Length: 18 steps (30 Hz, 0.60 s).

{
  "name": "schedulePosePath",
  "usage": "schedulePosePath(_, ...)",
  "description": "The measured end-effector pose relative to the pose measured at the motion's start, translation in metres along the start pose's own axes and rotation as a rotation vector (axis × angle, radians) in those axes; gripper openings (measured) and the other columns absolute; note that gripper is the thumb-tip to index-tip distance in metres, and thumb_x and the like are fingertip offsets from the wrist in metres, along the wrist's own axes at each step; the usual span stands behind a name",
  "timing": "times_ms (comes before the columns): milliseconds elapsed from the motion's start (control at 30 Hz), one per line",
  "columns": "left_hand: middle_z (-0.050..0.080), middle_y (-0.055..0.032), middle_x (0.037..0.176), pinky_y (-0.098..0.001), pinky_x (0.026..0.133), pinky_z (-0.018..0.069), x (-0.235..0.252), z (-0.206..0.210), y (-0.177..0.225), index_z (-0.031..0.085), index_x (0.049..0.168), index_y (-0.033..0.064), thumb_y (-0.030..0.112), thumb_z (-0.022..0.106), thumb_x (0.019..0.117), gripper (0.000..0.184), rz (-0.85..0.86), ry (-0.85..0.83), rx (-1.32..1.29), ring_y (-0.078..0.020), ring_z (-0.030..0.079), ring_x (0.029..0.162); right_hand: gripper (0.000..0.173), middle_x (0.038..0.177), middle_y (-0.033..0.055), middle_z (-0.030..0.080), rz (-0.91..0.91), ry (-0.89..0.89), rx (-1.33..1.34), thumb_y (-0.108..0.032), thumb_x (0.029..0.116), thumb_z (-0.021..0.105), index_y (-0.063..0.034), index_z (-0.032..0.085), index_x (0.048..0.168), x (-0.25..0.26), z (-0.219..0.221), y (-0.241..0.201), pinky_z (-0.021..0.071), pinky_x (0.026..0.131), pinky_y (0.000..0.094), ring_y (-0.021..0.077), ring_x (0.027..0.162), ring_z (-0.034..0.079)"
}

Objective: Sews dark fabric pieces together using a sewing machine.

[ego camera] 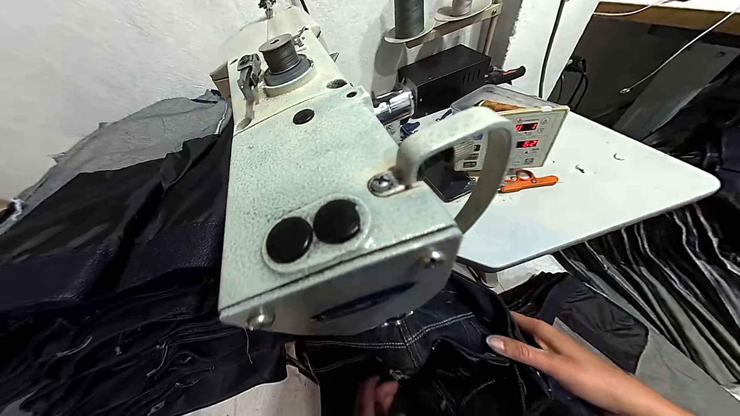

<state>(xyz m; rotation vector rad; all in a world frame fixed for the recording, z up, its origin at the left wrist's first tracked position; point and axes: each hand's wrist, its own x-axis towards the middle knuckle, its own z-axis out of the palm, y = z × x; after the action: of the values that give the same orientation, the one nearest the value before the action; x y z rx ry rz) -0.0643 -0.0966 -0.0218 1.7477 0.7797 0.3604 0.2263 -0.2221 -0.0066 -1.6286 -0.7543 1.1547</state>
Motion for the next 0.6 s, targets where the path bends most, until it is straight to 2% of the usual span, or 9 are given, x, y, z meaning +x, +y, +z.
schedulePosePath(67, 0.050, -0.0369, 0.138, -0.0319, 0.114, 0.0408, 0.018, 0.023, 0.010, 0.027, 0.138, -0.0301, 0.032, 0.050, 0.1036, 0.074, 0.046, 0.137, -0.206, -0.0178, 0.054, 0.131, 0.056, 0.108, -0.0094, 0.072, -0.001, -0.018, 0.115, -0.047, 0.0857, 0.073, -0.0126, 0.060, 0.127, 0.006, 0.004, 0.005, 0.0580, 0.092, 0.0254, 0.0014, 0.101, 0.069)
schedulePosePath(133, 0.052, -0.0241, 0.132, -0.0233, 0.108, 0.0442, 0.040, 0.046, 0.027, 0.023, 0.138, -0.0271, 0.043, 0.056, 0.1006, 0.087, 0.052, 0.336, -0.382, -0.0011, 0.053, 0.123, 0.047, 0.105, -0.0108, 0.073, -0.020, 0.026, 0.187, -0.041, 0.0880, 0.072, -0.0137, 0.061, 0.125, 0.009, 0.011, 0.010, 0.0585, 0.091, 0.0239, 0.0008, 0.098, 0.070)
schedulePosePath(167, 0.053, -0.0192, 0.131, -0.0219, 0.106, 0.0473, 0.047, 0.054, 0.032, 0.021, 0.140, -0.0242, 0.051, 0.058, 0.0989, 0.093, 0.038, 0.420, -0.445, 0.0022, 0.055, 0.120, 0.041, 0.103, -0.0107, 0.074, -0.043, 0.076, 0.204, -0.038, 0.0892, 0.070, -0.0137, 0.062, 0.122, 0.011, 0.015, 0.014, 0.0587, 0.090, 0.0232, 0.0005, 0.096, 0.070)
schedulePosePath(200, 0.054, -0.0168, 0.130, -0.0213, 0.103, 0.0490, 0.048, 0.058, 0.038, 0.020, 0.141, -0.0221, 0.049, 0.059, 0.0993, 0.091, 0.016, 0.486, -0.481, 0.0034, 0.056, 0.117, 0.035, 0.100, -0.0105, 0.074, -0.081, 0.136, 0.196, -0.034, 0.0900, 0.069, -0.0130, 0.064, 0.118, 0.013, 0.017, 0.019, 0.0588, 0.088, 0.0225, -0.0001, 0.093, 0.070)
schedulePosePath(233, 0.056, -0.0157, 0.126, -0.0215, 0.100, 0.0499, 0.047, 0.056, 0.046, 0.025, 0.140, -0.0217, 0.036, 0.056, 0.1008, 0.076, -0.016, 0.543, -0.482, 0.0029, 0.058, 0.113, 0.032, 0.099, -0.0107, 0.074, -0.138, 0.182, 0.155, -0.031, 0.0902, 0.068, -0.0121, 0.065, 0.116, 0.016, 0.016, 0.022, 0.0586, 0.087, 0.0217, -0.0013, 0.092, 0.070)
schedulePosePath(333, 0.072, -0.0029, 0.094, -0.0251, 0.088, 0.0590, 0.035, 0.017, 0.076, 0.058, 0.116, -0.0124, 0.004, 0.058, 0.0959, 0.026, -0.112, 0.648, -0.411, -0.0004, 0.069, 0.089, 0.026, 0.096, -0.0129, 0.075, -0.307, 0.182, 0.008, -0.032, 0.0890, 0.071, -0.0147, 0.072, 0.109, 0.018, -0.006, 0.015, 0.0593, 0.083, 0.0209, -0.0031, 0.089, 0.070)
schedulePosePath(400, 0.073, -0.0002, 0.094, -0.0263, 0.088, 0.0591, 0.033, -0.010, 0.085, 0.062, 0.114, -0.0059, 0.005, 0.057, 0.0972, 0.021, -0.171, 0.588, -0.393, -0.0022, 0.070, 0.089, 0.021, 0.089, -0.0138, 0.074, -0.344, 0.149, -0.076, -0.034, 0.0864, 0.073, -0.0196, 0.074, 0.101, 0.024, -0.016, -0.005, 0.0594, 0.076, 0.0203, -0.0032, 0.082, 0.069)
schedulePosePath(500, 0.070, -0.0098, 0.106, -0.0312, 0.088, 0.0581, 0.064, -0.029, 0.080, 0.061, 0.121, -0.0064, 0.008, 0.055, 0.0971, 0.028, -0.217, 0.608, -0.438, -0.0101, 0.068, 0.097, 0.011, 0.077, -0.0119, 0.070, -0.399, 0.181, -0.190, -0.027, 0.0843, 0.073, -0.0194, 0.073, 0.092, 0.057, -0.012, -0.031, 0.0561, 0.064, 0.0209, -0.0023, 0.069, 0.065)
schedulePosePath(600, 0.066, -0.0067, 0.106, -0.0212, 0.091, 0.0534, 0.088, -0.032, 0.084, 0.057, 0.120, -0.0077, -0.004, 0.052, 0.0971, 0.024, -0.117, 0.640, -0.419, -0.0027, 0.064, 0.099, 0.009, 0.067, -0.0114, 0.063, -0.473, 0.256, -0.237, -0.018, 0.0855, 0.073, -0.0178, 0.065, 0.081, 0.086, -0.012, -0.043, 0.0492, 0.056, 0.0197, -0.0034, 0.060, 0.058)
